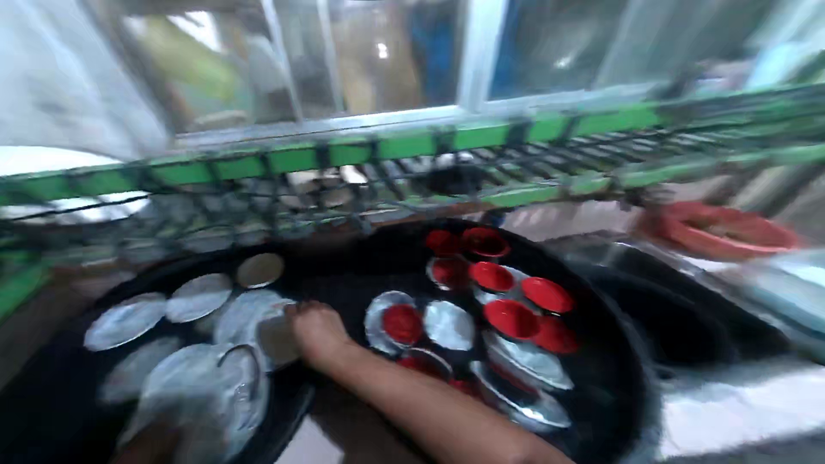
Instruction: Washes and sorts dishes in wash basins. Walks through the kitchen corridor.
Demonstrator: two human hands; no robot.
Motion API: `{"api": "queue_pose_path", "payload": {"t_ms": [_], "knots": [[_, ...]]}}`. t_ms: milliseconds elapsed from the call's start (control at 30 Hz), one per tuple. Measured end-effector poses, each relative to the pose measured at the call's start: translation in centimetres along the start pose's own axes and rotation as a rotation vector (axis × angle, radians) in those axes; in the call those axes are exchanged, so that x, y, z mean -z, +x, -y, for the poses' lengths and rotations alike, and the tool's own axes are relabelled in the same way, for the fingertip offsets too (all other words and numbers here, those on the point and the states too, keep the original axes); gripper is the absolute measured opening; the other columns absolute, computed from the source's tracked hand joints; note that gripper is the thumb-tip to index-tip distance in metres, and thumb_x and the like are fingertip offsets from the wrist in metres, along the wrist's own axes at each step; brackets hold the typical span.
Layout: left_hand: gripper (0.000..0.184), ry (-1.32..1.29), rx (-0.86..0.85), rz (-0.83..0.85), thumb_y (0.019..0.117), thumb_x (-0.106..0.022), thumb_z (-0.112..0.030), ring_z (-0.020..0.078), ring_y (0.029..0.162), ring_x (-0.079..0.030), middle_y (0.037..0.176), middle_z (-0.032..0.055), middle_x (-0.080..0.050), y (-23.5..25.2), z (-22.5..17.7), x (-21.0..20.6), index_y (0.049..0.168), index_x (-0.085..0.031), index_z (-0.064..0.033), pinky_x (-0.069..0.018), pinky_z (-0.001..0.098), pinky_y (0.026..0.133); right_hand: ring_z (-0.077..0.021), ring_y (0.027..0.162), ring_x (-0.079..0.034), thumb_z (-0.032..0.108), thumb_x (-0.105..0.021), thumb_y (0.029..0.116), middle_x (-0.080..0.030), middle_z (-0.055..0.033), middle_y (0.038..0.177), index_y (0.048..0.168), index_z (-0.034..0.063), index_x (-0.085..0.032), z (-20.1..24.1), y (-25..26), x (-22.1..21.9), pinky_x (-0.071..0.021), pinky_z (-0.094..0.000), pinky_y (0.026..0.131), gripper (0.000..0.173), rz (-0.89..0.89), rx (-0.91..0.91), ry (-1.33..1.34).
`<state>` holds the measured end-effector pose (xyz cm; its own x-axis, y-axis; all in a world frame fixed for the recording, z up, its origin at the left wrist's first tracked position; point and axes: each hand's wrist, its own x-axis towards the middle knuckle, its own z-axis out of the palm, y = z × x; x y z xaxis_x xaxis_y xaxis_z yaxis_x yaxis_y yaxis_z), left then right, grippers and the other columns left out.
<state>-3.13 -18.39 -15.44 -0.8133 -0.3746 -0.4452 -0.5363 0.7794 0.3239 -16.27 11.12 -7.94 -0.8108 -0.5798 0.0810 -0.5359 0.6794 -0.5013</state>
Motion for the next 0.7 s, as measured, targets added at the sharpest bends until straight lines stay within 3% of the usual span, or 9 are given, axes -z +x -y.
{"api": "queue_pose_path", "payload": {"t_ms": [133,200,267,333,400,467,533,600,700], "knots": [[0.059,-0.079,0.048,0.035,0.1024,-0.062,-0.021,0.0445,0.134,-0.051,0.146,0.0292,-0.050,-0.4,-1.5,-0.2,0.154,-0.039,-0.0034,-0.0412,0.0595,0.110,-0.0415,0.129,-0.058,0.013,-0.057,0.1033,-0.058,-0.0235,0.142,0.143,0.0032,-0.055,0.6,6.2,-4.1,-0.0499,-0.0602,0.103,0.041,0.140,-0.101,0.030],[0.062,-0.159,0.094,0.061,0.0991,-0.067,-0.018,0.0443,0.129,-0.055,0.144,0.0282,-0.052,0.1,-1.6,-0.4,0.154,-0.040,-0.0061,-0.0461,0.0613,0.104,-0.0442,0.137,-0.050,0.028,-0.064,0.1012,-0.051,-0.0250,0.149,0.149,0.0040,-0.050,0.3,8.7,-6.0,-0.0429,-0.0647,0.109,0.055,0.173,-0.159,0.040],[0.064,-0.174,0.097,0.075,0.0977,-0.067,-0.018,0.0429,0.133,-0.053,0.148,0.0261,-0.050,0.3,-1.5,-0.4,0.155,-0.040,-0.0077,-0.0440,0.0613,0.107,-0.0441,0.142,-0.045,0.042,-0.065,0.0986,-0.047,-0.0235,0.154,0.153,0.0066,-0.045,0.2,10.1,-7.1,-0.0390,-0.0663,0.112,0.069,0.224,-0.186,0.015],[0.064,-0.165,0.090,0.102,0.0987,-0.066,-0.018,0.0419,0.138,-0.047,0.153,0.0250,-0.045,0.0,-1.8,0.0,0.156,-0.039,-0.0085,-0.0400,0.0598,0.112,-0.0440,0.141,-0.046,0.050,-0.065,0.0964,-0.051,-0.0222,0.152,0.150,0.0100,-0.051,0.5,10.8,-7.6,-0.0381,-0.0682,0.112,0.068,0.253,-0.217,-0.004],[0.061,-0.144,0.085,0.094,0.0982,-0.065,-0.016,0.0424,0.137,-0.048,0.150,0.0257,-0.047,-0.3,-2.2,0.4,0.154,-0.041,-0.0076,-0.0405,0.0597,0.111,-0.0476,0.142,-0.043,0.053,-0.067,0.0945,-0.050,-0.0257,0.150,0.147,0.0077,-0.054,0.6,11.6,-7.9,-0.0345,-0.0709,0.112,0.070,0.288,-0.251,-0.039],[0.060,-0.124,0.086,0.031,0.0964,-0.064,-0.014,0.0399,0.143,-0.042,0.154,0.0237,-0.044,-0.6,-2.2,0.5,0.153,-0.044,-0.0054,-0.0338,0.0583,0.117,-0.0445,0.141,-0.045,0.055,-0.068,0.0939,-0.051,-0.0248,0.150,0.146,0.0071,-0.055,-0.9,12.5,-8.7,-0.0348,-0.0665,0.115,0.072,0.308,-0.256,-0.034],[0.063,-0.156,0.123,-0.044,0.0974,-0.062,-0.014,0.0387,0.146,-0.039,0.157,0.0224,-0.041,-0.5,-1.7,0.5,0.155,-0.039,-0.0036,-0.0322,0.0572,0.119,-0.0401,0.137,-0.051,0.046,-0.066,0.0981,-0.056,-0.0239,0.145,0.141,0.0022,-0.058,-2.2,12.7,-9.2,-0.0388,-0.0602,0.115,0.062,0.323,-0.285,0.059],[0.055,-0.223,0.145,-0.137,0.1012,-0.056,-0.015,0.0387,0.142,-0.045,0.153,0.0236,-0.046,-0.1,-1.1,0.6,0.153,-0.042,-0.0022,-0.0361,0.0560,0.117,-0.0380,0.135,-0.054,0.039,-0.064,0.1009,-0.059,-0.0228,0.143,0.139,0.0011,-0.059,-2.9,13.0,-9.4,-0.0400,-0.0573,0.115,0.054,0.357,-0.267,0.123],[0.040,-0.346,0.165,-0.233,0.1096,-0.044,-0.024,0.0387,0.129,-0.057,0.137,0.0241,-0.060,0.1,-0.4,1.1,0.140,-0.058,-0.0024,-0.0419,0.0566,0.110,-0.0384,0.136,-0.053,0.038,-0.064,0.1011,-0.057,-0.0244,0.144,0.139,0.0001,-0.060,-2.5,13.3,-8.7,-0.0395,-0.0567,0.115,0.053,0.391,-0.282,0.106]]}}
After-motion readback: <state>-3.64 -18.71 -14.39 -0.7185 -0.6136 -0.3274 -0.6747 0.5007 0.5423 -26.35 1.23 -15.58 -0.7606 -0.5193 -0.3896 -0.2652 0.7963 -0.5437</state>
